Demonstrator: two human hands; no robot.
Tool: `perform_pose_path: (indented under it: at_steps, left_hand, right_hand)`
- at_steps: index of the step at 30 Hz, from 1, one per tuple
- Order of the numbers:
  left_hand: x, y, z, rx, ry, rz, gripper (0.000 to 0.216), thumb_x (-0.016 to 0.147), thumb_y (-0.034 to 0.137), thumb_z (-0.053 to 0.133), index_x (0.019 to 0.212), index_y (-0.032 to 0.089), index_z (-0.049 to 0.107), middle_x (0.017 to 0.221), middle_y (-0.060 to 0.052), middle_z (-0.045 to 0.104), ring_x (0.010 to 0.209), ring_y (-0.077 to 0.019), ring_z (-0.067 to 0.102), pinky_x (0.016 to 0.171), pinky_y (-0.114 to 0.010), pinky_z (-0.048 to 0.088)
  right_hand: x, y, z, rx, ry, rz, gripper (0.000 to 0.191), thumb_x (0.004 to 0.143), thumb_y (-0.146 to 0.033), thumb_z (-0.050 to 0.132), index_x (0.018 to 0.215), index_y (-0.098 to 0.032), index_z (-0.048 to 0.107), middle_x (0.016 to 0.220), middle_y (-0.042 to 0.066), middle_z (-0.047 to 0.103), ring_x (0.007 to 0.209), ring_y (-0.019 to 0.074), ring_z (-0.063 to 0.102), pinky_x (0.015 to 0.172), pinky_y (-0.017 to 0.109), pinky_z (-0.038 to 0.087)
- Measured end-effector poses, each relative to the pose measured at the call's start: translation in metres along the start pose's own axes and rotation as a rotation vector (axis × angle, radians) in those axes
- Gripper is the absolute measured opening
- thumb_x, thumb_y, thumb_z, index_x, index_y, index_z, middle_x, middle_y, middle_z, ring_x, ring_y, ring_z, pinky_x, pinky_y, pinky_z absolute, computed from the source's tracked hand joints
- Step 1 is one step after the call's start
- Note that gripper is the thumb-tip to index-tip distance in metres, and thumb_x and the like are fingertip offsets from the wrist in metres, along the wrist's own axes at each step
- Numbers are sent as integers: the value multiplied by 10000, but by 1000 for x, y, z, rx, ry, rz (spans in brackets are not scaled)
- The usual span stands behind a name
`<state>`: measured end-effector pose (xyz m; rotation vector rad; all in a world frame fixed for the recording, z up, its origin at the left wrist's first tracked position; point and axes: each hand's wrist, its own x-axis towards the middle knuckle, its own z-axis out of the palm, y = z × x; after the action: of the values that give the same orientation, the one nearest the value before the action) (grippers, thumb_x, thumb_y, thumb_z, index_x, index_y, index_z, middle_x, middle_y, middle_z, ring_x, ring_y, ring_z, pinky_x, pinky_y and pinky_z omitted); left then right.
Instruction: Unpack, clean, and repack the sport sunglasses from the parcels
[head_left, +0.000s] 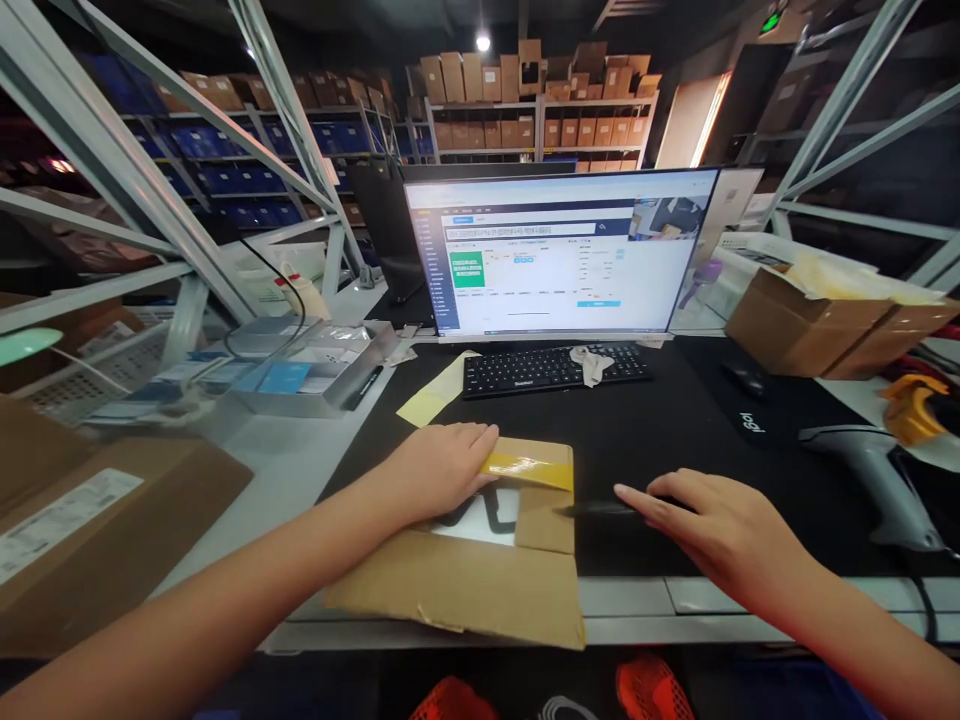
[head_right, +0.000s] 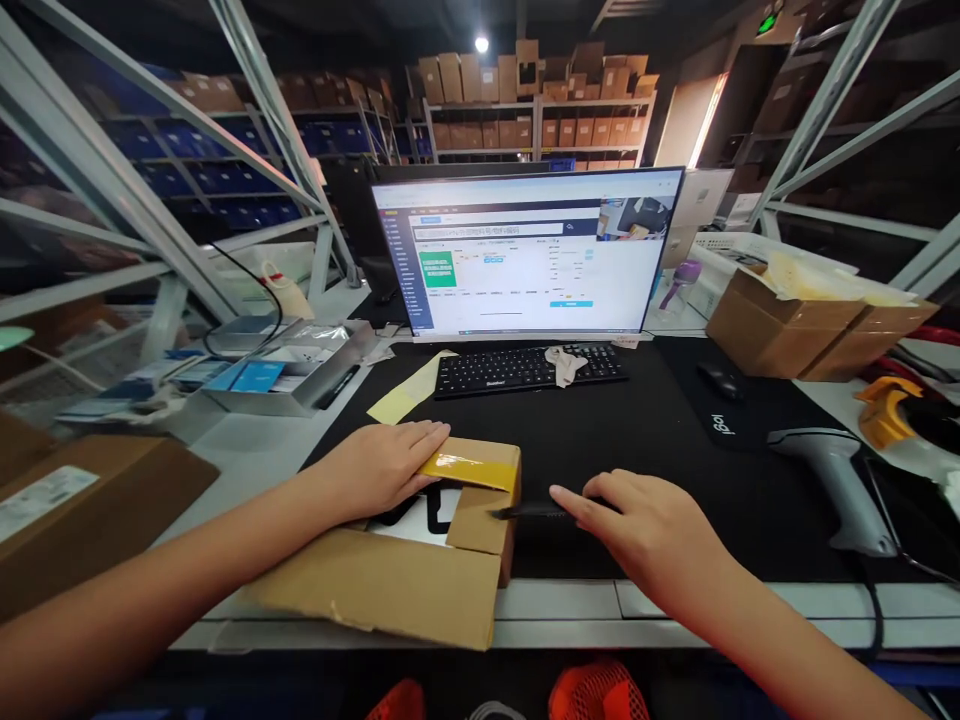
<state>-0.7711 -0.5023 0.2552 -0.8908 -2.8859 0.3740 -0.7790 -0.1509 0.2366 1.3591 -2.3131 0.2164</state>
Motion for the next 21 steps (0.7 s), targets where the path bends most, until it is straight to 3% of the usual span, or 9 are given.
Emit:
perform_pose_path:
  at_steps: [4,8,12,14,17,19,21]
  left_hand:
    - [-4,1,6,-31,78,2,412,969,294,527,1291,39,561,1232,-202,688,1061,-311,695,852,-417,578]
    - [1,-1,1,-139,-13,-105,349,988,308,491,1233,83,595,1183,-173,705,1049,-318,689,857,-434,553]
    - [4,1,-7,-191,-50,-182,342,1027,334,383,1174,148,629,1102,-121,725,1030,-292,687,858,-403,523]
    - [2,2,-13,-211,-67,-214,355,1029,359,364,1159,175,640,1089,-103,726,1031,-283,683,849,-383,513]
    - [-3,-3,-29,-240,-108,-311,363,1010,374,373,1170,191,642,1078,-107,729,1007,-290,688,812,-370,509]
    - [-8,-10,-43,-262,-146,-420,418,956,388,445,1298,190,581,1099,-131,728,990,-318,695,776,-377,514]
    - [-15,-17,-56,-297,-208,-551,634,881,396,524,1456,142,437,1096,-173,731,951,-350,706,721,-378,520]
  right_hand:
    - [-4,10,2,-159,2,-29,456,962,-57,463,1357,-250,586,940,48,674,728,169,562,644,295,382]
    - [1,31,10,-184,-39,-32,493,950,-30,472,1367,-262,595,973,65,670,781,177,568,695,303,390]
    - [1,58,20,-367,-127,129,489,928,-30,466,1330,-242,647,902,76,678,714,183,583,607,301,355]
    - [-5,70,24,-388,-127,260,431,962,-104,464,1319,-249,657,887,68,684,698,185,604,548,290,336]
    - [-18,78,26,-200,-38,395,395,1036,-324,433,1406,-304,569,1012,39,700,797,177,659,554,261,406]
    - [-25,78,24,-128,0,423,415,1044,-417,404,1427,-331,539,1063,27,701,845,183,674,590,267,450]
    - [-28,76,20,-103,24,423,430,1037,-469,395,1417,-337,548,1062,29,705,852,201,684,620,295,477]
